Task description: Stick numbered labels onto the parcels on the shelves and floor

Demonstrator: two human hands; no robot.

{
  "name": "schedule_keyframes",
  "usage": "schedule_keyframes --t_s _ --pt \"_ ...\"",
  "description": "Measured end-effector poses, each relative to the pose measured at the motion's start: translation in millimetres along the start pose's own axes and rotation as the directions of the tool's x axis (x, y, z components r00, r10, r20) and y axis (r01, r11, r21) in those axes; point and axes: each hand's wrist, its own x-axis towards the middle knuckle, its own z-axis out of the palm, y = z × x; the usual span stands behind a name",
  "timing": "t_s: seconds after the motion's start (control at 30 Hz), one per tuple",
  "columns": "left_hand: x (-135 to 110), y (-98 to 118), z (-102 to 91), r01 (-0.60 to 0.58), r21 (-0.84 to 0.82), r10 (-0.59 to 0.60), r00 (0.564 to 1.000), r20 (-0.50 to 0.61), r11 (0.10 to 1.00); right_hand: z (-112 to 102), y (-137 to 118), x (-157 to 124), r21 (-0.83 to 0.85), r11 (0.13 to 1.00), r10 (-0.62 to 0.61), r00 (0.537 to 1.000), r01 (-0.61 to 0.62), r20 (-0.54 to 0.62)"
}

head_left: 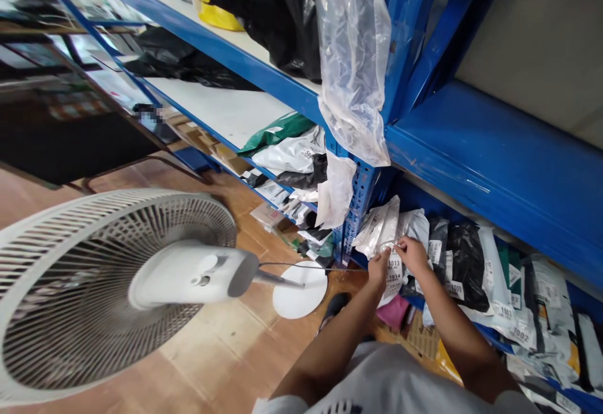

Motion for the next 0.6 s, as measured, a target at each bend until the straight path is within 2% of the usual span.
schedule_keyframes --t_s 0.33,0.6 --pt "-2.1 -0.1 -1.3 0.001 0.087 -0.004 0.999 0.032 0.996 7.8 -11.8 -4.6 -0.089 0.996 -0.001 0.999 -0.002 -0.036" --pt "-7.7 3.3 -13.6 -0.024 0.308 0.009 0.999 0.049 0.951 10.8 -10.8 -2.7 -0.079 0.997 -0.03 0.999 0.027 -0.036"
